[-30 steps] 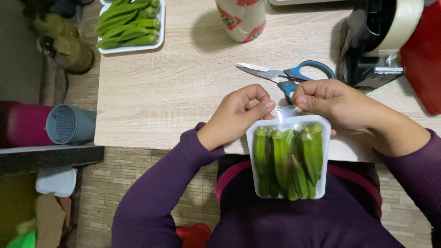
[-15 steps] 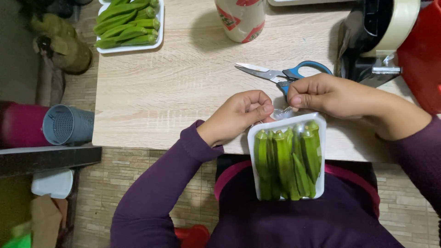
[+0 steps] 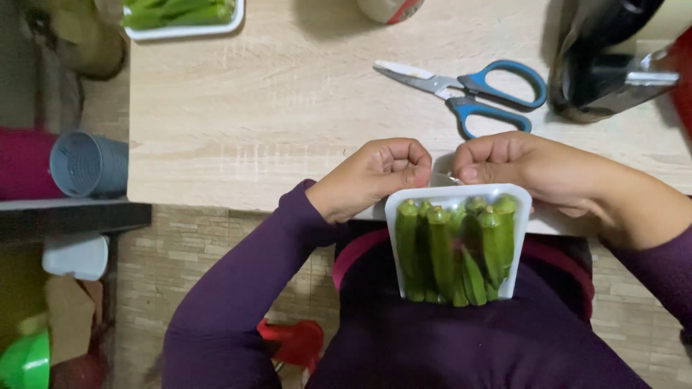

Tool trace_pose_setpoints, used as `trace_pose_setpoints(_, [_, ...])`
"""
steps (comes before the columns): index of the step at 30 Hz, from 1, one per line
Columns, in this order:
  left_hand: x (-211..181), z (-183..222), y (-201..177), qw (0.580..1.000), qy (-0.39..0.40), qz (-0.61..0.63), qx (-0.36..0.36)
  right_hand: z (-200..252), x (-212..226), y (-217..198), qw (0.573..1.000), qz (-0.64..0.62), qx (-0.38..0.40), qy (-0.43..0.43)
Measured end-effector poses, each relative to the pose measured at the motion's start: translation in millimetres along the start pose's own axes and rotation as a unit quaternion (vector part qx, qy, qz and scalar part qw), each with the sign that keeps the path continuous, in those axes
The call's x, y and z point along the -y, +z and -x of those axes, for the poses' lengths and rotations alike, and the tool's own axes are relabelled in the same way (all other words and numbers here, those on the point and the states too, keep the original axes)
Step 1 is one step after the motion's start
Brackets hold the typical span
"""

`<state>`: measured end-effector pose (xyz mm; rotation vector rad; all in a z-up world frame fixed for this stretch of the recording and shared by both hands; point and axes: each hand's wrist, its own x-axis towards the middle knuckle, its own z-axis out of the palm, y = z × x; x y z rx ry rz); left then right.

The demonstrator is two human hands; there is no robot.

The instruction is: Wrapping trays of fresh okra with plastic film and securing them with tape.

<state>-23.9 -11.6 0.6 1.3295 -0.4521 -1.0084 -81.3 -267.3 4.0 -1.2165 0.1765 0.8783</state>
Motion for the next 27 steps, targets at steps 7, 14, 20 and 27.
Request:
trace_pose_setpoints(7, [5.1, 10.3, 12.6, 0.999, -0.003, 0.036, -0.016, 7.9, -16.7, 10.3, 0.991, -0.102, 0.018, -0.083])
trace_pose_setpoints(14, [13.5, 16.0, 22.3, 0.996, 0.032, 0.085, -0.018, 24.9, -30.8, 29.3, 0.966, -0.137, -0.007, -0.220])
trace_pose_setpoints(20, [16.0, 26.4, 35.1, 0.975, 0.030, 0.218, 0.018, 29.9, -73.1, 27.2, 0.951, -0.207, -0.034, -0.226])
trace_pose_setpoints(27, [52.7, 30.4, 57.0, 0.935, 0.070, 0.346, -0.036, 28.4, -74.2, 45.6, 0.944, -0.181, -0.172, -0.217])
